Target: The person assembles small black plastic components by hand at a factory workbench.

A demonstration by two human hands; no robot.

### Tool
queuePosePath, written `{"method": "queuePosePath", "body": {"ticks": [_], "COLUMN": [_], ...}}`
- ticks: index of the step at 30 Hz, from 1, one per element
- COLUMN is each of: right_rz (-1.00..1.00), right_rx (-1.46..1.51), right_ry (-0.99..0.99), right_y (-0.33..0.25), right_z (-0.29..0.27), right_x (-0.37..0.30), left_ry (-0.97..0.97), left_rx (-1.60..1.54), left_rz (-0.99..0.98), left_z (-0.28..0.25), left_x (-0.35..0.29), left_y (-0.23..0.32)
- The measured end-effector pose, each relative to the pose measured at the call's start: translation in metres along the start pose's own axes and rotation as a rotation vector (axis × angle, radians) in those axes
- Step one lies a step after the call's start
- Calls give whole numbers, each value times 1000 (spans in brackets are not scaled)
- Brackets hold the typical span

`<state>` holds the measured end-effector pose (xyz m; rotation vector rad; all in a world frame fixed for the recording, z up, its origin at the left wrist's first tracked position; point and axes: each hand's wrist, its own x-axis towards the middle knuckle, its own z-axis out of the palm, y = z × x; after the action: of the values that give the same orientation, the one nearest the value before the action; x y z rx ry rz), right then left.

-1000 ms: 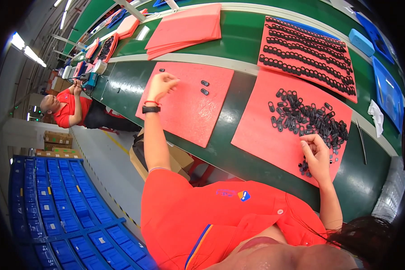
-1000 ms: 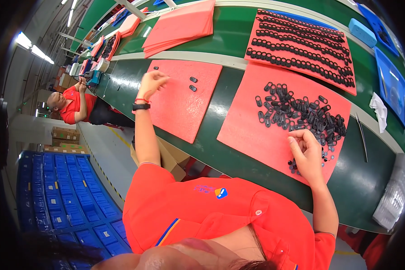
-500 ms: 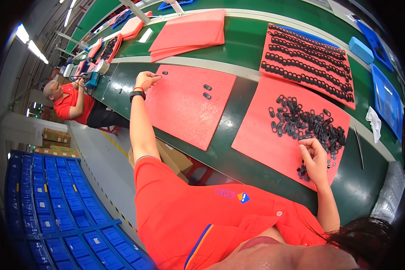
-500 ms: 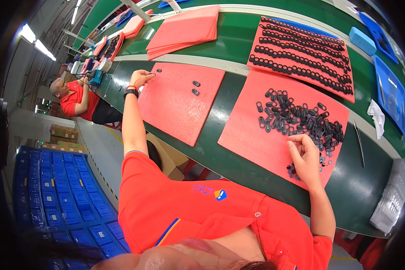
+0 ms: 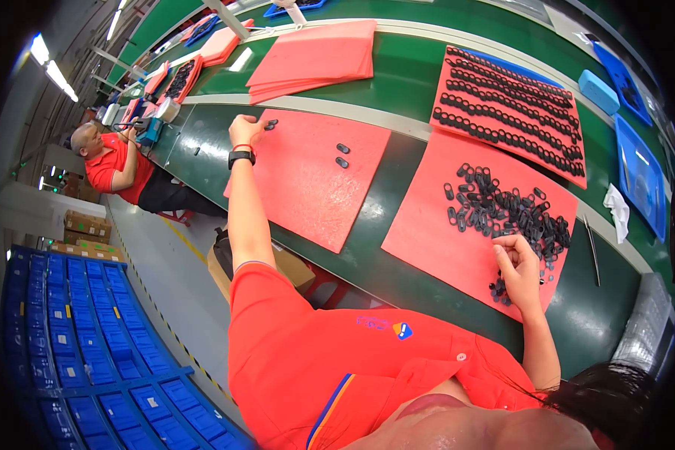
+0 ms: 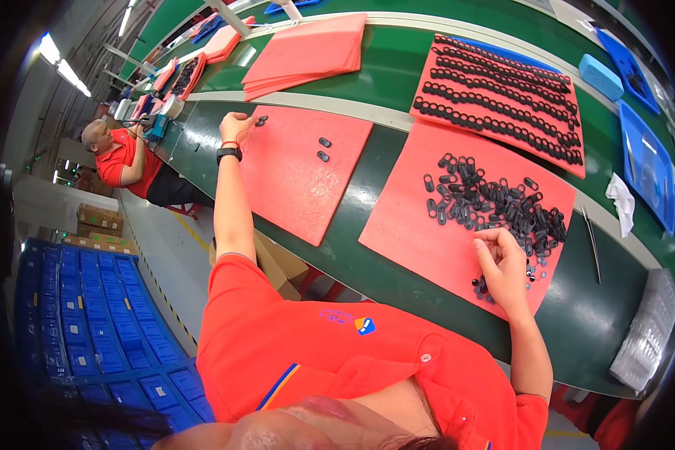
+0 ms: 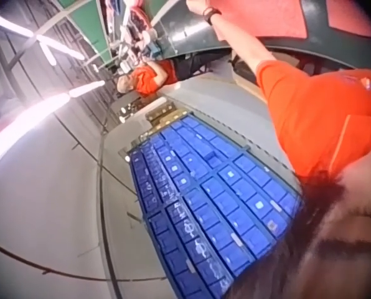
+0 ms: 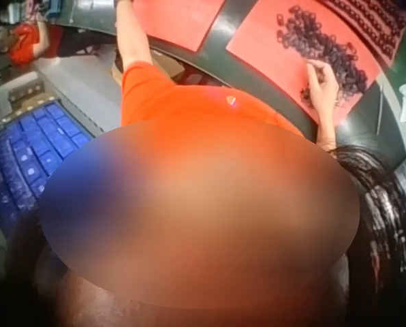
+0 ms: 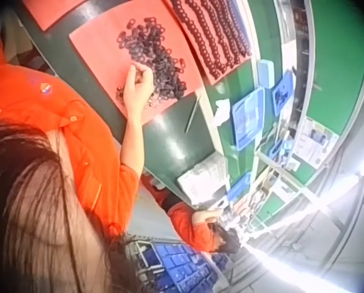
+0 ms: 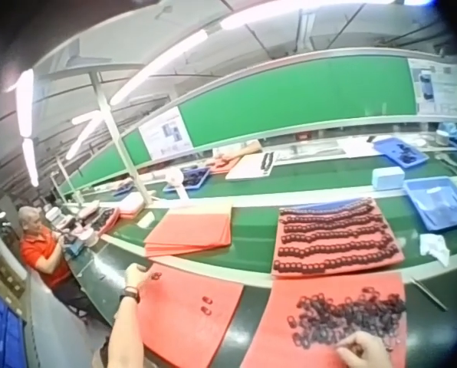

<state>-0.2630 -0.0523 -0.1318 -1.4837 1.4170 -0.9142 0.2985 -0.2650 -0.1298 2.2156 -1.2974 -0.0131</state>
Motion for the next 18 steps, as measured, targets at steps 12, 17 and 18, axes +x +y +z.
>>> {"method": "queuePosePath", "body": {"ticks": [12,17,18], "right_rz": [-4,6,4], "right_rx": [1,-1,-7], "right_ry": [10,22,23], "right_y": [1,2,4], "right_z": [-1,-2,-2], "right_x": [-4,-4,-4], "left_ry": [-437,-546,-481], "left_rx": [-125,-451,-445], "left_rz": [356,220,200], "left_z": [20,24,19], "left_x": [-130,-93,-82], "left_y": [121,109,108]}}
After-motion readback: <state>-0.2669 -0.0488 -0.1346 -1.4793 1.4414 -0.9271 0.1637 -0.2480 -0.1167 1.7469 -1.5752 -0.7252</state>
